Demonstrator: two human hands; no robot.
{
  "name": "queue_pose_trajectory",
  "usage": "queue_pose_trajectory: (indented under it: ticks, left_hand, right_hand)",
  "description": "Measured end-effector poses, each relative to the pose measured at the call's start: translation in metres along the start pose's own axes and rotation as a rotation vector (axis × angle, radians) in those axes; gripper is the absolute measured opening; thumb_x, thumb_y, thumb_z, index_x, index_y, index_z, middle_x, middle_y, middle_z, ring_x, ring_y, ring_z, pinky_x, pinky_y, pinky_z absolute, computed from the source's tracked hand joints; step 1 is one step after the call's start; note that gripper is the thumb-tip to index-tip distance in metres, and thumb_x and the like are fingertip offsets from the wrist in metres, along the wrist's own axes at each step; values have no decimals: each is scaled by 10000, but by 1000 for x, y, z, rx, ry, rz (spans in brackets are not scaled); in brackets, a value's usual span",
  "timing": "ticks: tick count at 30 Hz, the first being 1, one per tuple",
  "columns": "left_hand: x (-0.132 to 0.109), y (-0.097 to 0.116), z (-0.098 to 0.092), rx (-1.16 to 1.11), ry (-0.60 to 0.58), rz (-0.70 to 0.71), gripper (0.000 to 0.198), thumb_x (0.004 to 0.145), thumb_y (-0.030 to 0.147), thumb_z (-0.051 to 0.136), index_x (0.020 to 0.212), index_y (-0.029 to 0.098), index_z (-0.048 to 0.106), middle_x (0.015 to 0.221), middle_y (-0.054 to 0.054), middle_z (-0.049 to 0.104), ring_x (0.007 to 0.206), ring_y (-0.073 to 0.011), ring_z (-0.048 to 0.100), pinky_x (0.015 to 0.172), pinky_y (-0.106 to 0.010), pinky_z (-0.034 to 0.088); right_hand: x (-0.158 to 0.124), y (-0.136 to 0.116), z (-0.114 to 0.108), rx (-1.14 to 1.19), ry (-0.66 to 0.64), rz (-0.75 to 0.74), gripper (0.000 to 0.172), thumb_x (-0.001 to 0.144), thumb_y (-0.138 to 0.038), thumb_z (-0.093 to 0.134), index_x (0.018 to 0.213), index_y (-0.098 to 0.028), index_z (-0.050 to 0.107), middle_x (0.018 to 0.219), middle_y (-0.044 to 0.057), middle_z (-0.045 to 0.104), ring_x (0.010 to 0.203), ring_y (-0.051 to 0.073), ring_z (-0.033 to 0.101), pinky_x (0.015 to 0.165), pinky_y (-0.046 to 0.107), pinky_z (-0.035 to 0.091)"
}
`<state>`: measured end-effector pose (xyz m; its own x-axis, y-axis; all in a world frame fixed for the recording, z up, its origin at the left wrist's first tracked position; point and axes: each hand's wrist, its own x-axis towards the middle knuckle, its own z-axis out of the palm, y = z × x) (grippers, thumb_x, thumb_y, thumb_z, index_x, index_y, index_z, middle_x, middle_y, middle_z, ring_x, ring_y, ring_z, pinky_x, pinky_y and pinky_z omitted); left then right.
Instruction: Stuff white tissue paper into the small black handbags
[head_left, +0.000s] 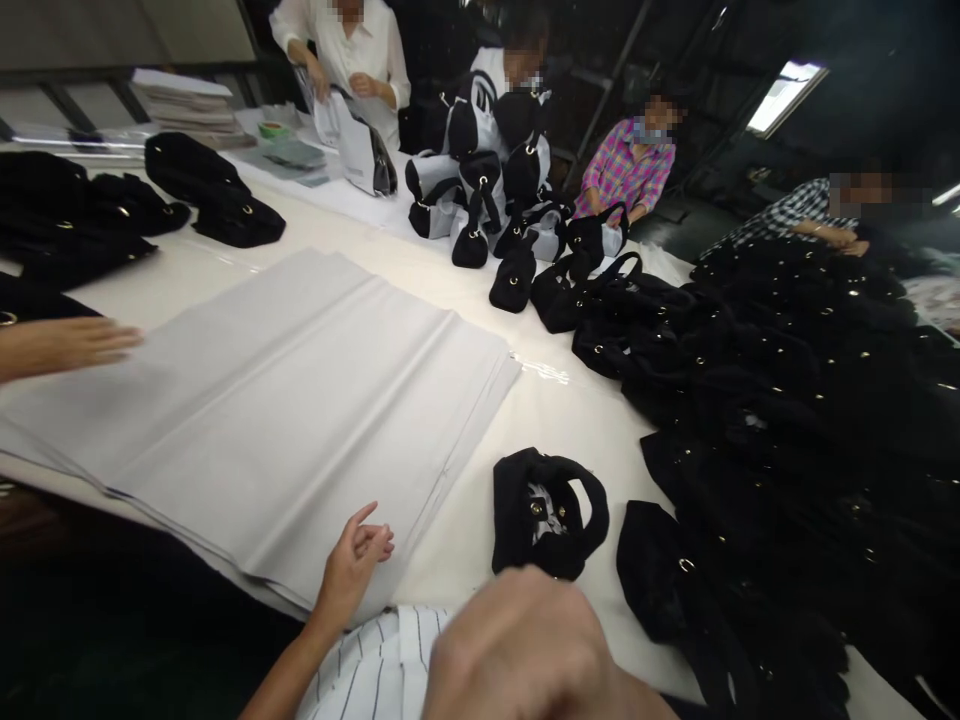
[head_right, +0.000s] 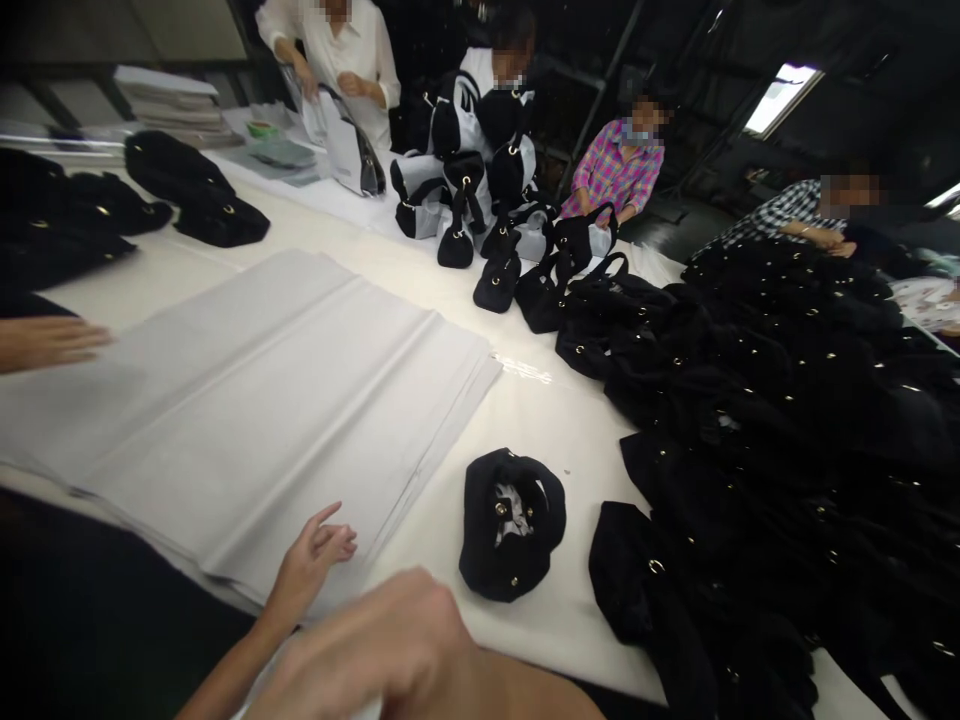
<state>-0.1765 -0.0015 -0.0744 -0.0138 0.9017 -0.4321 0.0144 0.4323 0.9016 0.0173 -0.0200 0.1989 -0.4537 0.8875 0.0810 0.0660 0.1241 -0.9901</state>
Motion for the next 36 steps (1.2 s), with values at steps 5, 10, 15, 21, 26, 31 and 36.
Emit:
queue_pose_trajectory:
  ticks: [5, 10, 15, 21, 26, 31, 36]
  left_hand:
    - [23, -1, -45, -12, 93, -15, 729, 741, 543, 650, 1305, 129, 444, 772, -5, 671, 744, -200, 696, 744, -359, 585]
    - [51, 13, -100, -1, 156, -20, 746, 729, 566, 647, 1296, 120, 457, 768, -19, 677, 747, -206, 699, 742, -367, 596]
    - [65, 31, -148, 39, 172, -32, 784, 701, 592, 662, 1310, 142, 457, 798, -28, 691, 757, -211, 702, 781, -378, 593]
    - [80, 23, -179, 51, 197, -76, 813, 669, 619, 675, 1310, 163, 469, 799, -28, 694, 736, -214, 707, 784, -368, 593]
    - [90, 20, -181, 35, 154, -93, 799, 666, 611, 679, 1296, 162, 477, 800, -27, 698, 748, -213, 706, 779, -361, 594]
    - [98, 33, -180, 79, 131, -46, 756, 671, 612, 664, 1260, 165, 507, 800, -21, 693, 792, -222, 706, 829, -372, 580]
    - [104, 69, -193, 238, 193, 103, 574, 770, 576, 580, 1204, 201, 548, 925, -46, 686, 857, -228, 697, 844, -374, 569]
  right_hand:
    - [86, 153, 7, -148, 628, 387, 421, 794, -531, 623, 541, -209, 523, 492, -29, 492, 485, 132, 484, 492, 268, 408]
    - [150, 289, 21, -718, 770, 526, 416, 801, -435, 610, 1071, -119, 634, 1141, 191, 631, 1074, 320, 560, 872, 428, 444]
    - [199, 326, 31, -915, 747, 864, 846, 835, -467, 565, 1445, 32, 256, 1531, 257, 204, 1412, 368, 185, 1108, 531, 191]
    - [222, 344, 38, -980, 724, 1032, 811, 910, -485, 428, 1456, 64, 185, 1555, 237, 89, 1441, 347, 80, 1126, 554, 98]
    - [226, 349, 47, -1054, 732, 870, 581, 924, -325, 433, 1416, -23, 375, 1553, 189, 195, 1438, 323, 140, 1140, 522, 77]
    - [233, 350, 56, -901, 764, 683, 385, 905, -171, 381, 1156, -160, 672, 1474, 92, 418, 1336, 269, 387, 1098, 401, 270]
    - [197, 345, 31, -534, 1050, 650, 501, 908, -372, 355, 1158, -64, 661, 1229, 187, 630, 1089, 273, 617, 950, 345, 440]
